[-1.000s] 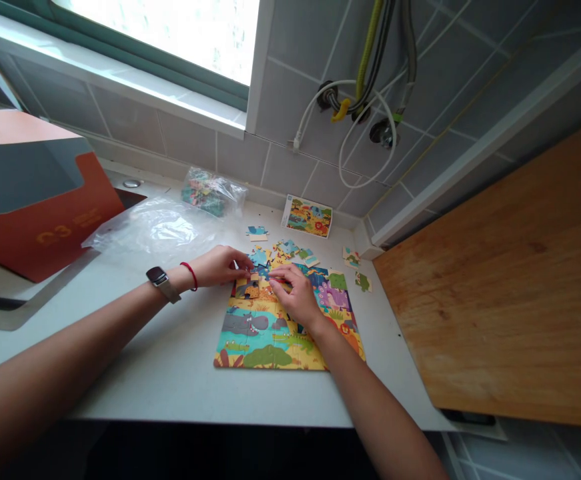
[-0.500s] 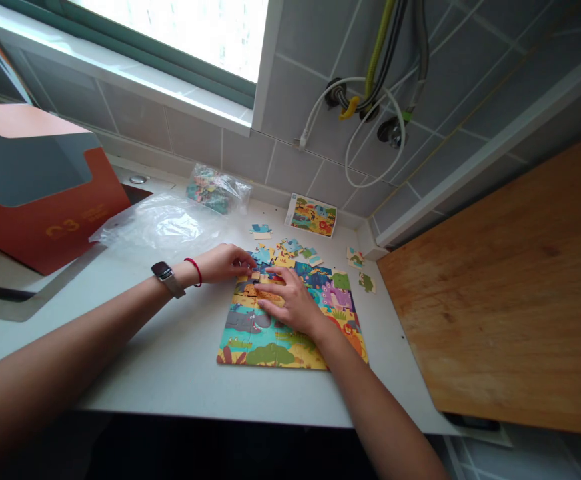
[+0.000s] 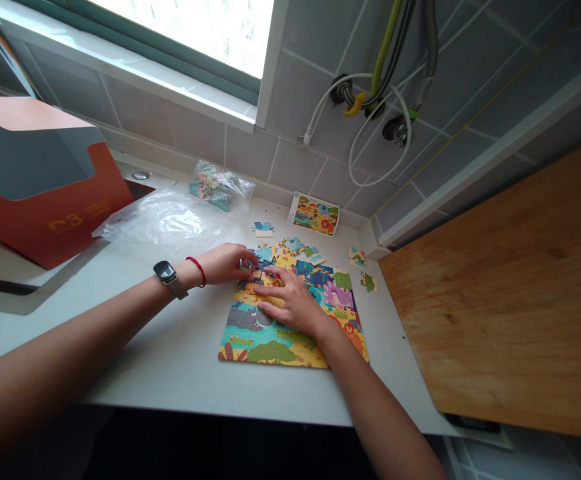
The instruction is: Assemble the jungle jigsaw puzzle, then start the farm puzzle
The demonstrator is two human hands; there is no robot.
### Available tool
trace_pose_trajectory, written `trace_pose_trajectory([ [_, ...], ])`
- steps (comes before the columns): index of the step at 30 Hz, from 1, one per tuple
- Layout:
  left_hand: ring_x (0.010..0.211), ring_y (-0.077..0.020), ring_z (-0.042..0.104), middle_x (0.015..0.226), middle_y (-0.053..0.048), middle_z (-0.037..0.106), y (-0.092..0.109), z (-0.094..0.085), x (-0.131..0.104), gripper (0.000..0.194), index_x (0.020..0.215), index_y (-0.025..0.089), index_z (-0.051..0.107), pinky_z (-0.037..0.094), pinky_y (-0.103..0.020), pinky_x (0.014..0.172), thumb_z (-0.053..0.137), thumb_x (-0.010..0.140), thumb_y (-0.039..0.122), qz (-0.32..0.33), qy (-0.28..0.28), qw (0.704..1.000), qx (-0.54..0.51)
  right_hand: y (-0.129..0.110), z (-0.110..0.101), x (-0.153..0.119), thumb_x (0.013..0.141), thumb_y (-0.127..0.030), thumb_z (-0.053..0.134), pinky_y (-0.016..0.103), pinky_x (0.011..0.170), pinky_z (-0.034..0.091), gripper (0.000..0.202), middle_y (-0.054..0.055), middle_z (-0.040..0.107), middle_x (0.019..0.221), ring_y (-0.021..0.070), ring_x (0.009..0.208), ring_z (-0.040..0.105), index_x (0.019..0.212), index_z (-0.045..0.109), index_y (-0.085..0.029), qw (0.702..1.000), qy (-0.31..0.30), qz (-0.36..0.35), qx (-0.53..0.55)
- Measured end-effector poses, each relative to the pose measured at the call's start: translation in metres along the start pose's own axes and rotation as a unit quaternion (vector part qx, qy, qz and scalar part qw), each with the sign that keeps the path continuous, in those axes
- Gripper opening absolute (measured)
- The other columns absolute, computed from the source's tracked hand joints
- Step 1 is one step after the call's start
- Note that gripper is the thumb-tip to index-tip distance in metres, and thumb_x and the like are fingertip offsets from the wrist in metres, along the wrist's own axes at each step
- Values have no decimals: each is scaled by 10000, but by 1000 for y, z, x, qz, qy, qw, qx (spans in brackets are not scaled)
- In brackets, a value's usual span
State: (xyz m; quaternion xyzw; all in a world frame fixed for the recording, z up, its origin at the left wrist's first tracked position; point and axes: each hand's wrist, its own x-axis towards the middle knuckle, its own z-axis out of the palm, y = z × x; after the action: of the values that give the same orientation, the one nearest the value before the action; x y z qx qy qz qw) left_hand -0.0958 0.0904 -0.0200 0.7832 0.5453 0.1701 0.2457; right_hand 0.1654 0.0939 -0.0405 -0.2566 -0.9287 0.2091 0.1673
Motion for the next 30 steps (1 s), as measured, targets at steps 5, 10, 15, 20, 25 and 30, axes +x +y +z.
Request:
trace_pose_trajectory([
  [5, 708, -175, 631, 898, -45, 710, 2, 1, -1, 267, 1026, 243, 803, 465, -272, 686, 746, 796, 365, 7, -6, 1000, 26, -1, -2, 0, 957, -428, 725, 564, 1168, 439, 311, 106, 543, 1518, 303, 1371, 544, 1252, 775, -345, 1000, -8, 0, -6],
  [10, 720, -173, 629, 904, -41, 698, 3, 2, 0, 277, 1032, 244, 801, 466, -270, 690, 768, 782, 359, 0, -3, 999, 35, 0, -1, 0, 960, -419, 725, 565, 1181, 419, 315, 114, 539, 1526, 305, 1388, 531, 1257, 775, -328, 1000, -12, -4, -7],
  [15, 758, -178, 641, 927, -39, 696, 2, 2, 0, 296, 1058, 243, 800, 472, -275, 718, 766, 789, 364, -2, -16, 999, 42, 1, 0, 0, 969, -438, 710, 557, 1196, 400, 328, 106, 522, 1546, 305, 1411, 507, 1274, 767, -334, 1000, -20, 1, -9],
  [20, 762, -182, 645, 917, -39, 696, 2, 2, 1, 294, 1054, 245, 818, 473, -282, 724, 773, 793, 374, -6, -19, 999, 45, -1, -2, 0, 980, -431, 695, 542, 1198, 408, 322, 104, 521, 1549, 300, 1407, 519, 1279, 765, -334, 1000, -23, 7, -5],
  [25, 746, -173, 641, 906, -40, 699, 2, 2, 1, 273, 1041, 256, 836, 471, -283, 722, 777, 801, 370, 4, -13, 999, 47, 0, -1, -1, 990, -419, 682, 549, 1194, 416, 323, 113, 536, 1543, 305, 1400, 532, 1286, 761, -319, 1000, -29, -1, 1],
  [30, 738, -181, 642, 899, -51, 707, -1, 1, 2, 312, 1055, 253, 837, 471, -291, 713, 792, 802, 428, 5, -13, 999, 36, 11, -7, 1, 1006, -252, 614, 465, 1118, 513, 343, 128, 659, 1396, 259, 1285, 634, 1331, 723, -260, 997, 40, -25, 59],
])
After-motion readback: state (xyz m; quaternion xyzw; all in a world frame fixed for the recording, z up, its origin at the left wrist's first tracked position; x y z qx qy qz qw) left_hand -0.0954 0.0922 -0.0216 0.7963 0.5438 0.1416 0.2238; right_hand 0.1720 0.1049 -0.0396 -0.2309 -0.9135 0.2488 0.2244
